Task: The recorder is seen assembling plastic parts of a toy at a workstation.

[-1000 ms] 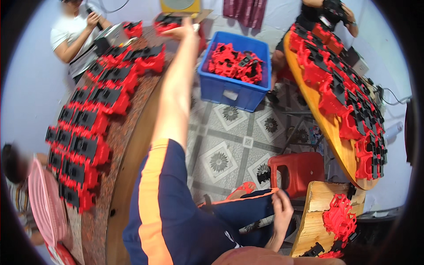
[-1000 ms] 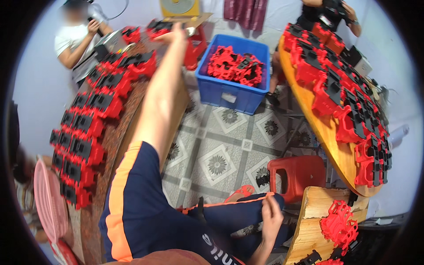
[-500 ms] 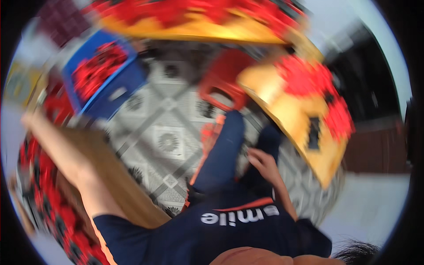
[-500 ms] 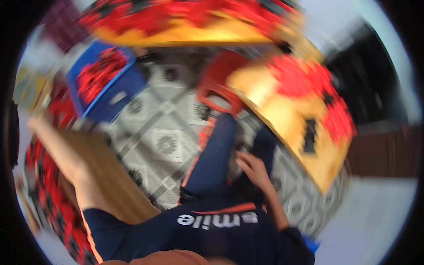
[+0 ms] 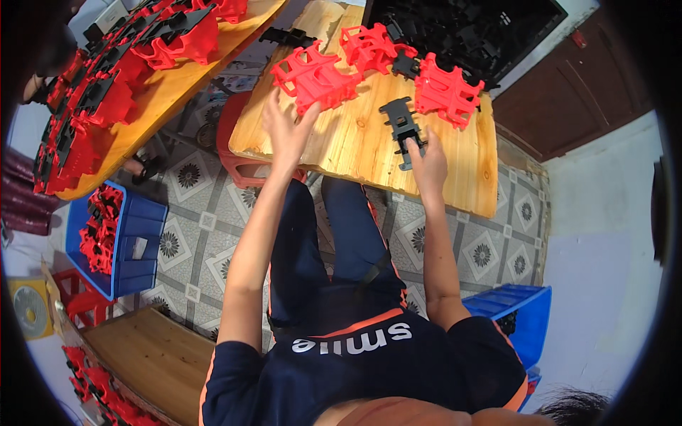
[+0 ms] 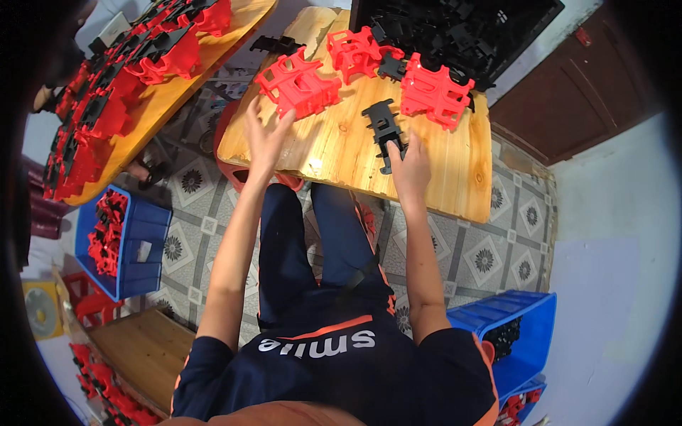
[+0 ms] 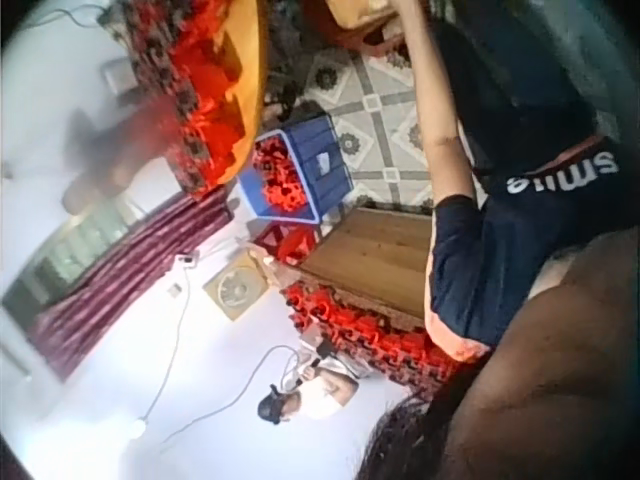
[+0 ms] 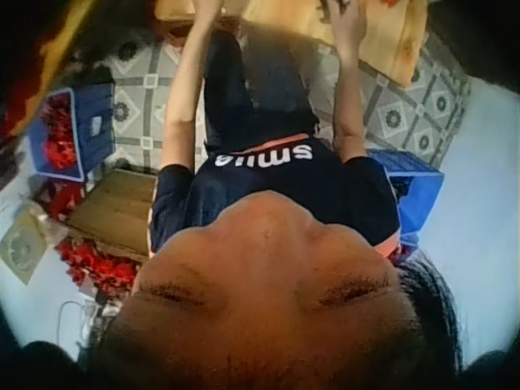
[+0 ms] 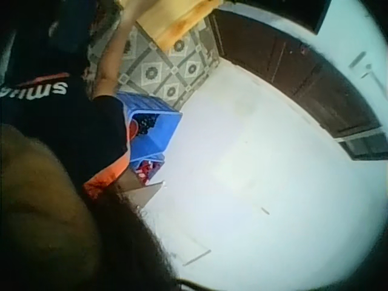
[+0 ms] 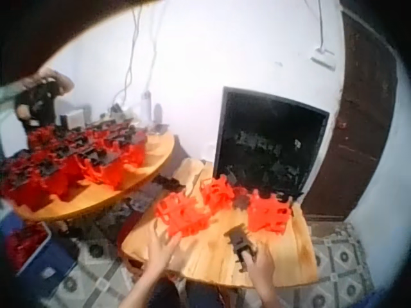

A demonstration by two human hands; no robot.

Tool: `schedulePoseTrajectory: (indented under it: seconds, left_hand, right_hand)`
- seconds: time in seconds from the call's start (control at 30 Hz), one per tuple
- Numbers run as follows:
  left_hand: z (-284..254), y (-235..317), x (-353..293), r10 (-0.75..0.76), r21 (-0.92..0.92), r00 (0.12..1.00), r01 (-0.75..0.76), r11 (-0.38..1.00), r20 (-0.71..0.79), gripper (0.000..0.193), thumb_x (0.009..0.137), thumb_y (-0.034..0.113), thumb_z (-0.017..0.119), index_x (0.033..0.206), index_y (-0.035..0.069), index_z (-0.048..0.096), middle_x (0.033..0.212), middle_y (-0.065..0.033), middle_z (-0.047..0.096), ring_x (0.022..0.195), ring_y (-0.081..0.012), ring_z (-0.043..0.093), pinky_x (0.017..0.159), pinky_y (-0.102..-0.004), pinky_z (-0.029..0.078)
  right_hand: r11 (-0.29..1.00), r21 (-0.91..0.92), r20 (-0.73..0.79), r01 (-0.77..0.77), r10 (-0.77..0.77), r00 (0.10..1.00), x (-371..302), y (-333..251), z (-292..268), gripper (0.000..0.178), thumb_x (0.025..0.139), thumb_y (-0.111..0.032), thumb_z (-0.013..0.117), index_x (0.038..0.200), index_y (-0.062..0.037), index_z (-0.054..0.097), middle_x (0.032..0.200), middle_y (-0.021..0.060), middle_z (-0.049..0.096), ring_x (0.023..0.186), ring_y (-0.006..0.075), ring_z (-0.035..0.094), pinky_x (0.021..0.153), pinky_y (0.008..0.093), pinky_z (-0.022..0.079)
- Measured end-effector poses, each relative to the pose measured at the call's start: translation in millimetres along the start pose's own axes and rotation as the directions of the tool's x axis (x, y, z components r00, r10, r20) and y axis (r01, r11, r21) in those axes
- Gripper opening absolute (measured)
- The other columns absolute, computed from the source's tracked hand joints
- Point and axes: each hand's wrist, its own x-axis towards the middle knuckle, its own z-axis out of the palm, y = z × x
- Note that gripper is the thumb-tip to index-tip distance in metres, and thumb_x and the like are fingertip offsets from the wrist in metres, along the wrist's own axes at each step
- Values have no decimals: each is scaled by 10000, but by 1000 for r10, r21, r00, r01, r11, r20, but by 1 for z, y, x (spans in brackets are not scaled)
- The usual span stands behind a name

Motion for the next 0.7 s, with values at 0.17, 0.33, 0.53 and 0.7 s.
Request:
schedulePoseTrajectory:
  seconds: [0.17,0.33,0.53,0.7]
  left_hand:
    - [40,-17,31,-52,215,998,55,975,-20,1040,656,520,818,1434,49,314,1342,-229,451,1211,-356,486,1026,-467,386]
    - [47,-16,28,-35,60,999,34,998,11,967,659,377,839,1413,38,338,1286,-214,492,1183,-349,521,990,-442,434]
    - [11,-5,23,1,-31,980,5,999,198,808,700,274,836,1358,10,447,1143,-198,623,1039,-280,633,874,-372,522]
    - [6,9,17,174,-140,923,-133,981,343,744,736,220,830,1359,14,480,1193,-174,617,1054,-249,631,896,-352,519]
  right_hand:
    - [873,-14,-235,488,-478,847,18,-86,19,560,879,-335,672,1323,-33,513,1298,169,540,1126,354,552,882,423,476]
    - [824,550,77,134,-210,975,100,-112,103,382,858,-261,707,1138,-22,602,1059,177,647,901,272,656,738,367,520]
    - [800,599,307,-33,-191,932,99,-107,73,127,900,-181,670,929,-59,653,720,-13,580,570,61,544,513,223,489]
    - [813,579,161,58,-184,970,86,-90,28,125,860,-175,685,908,-63,656,678,107,635,566,185,606,561,328,487]
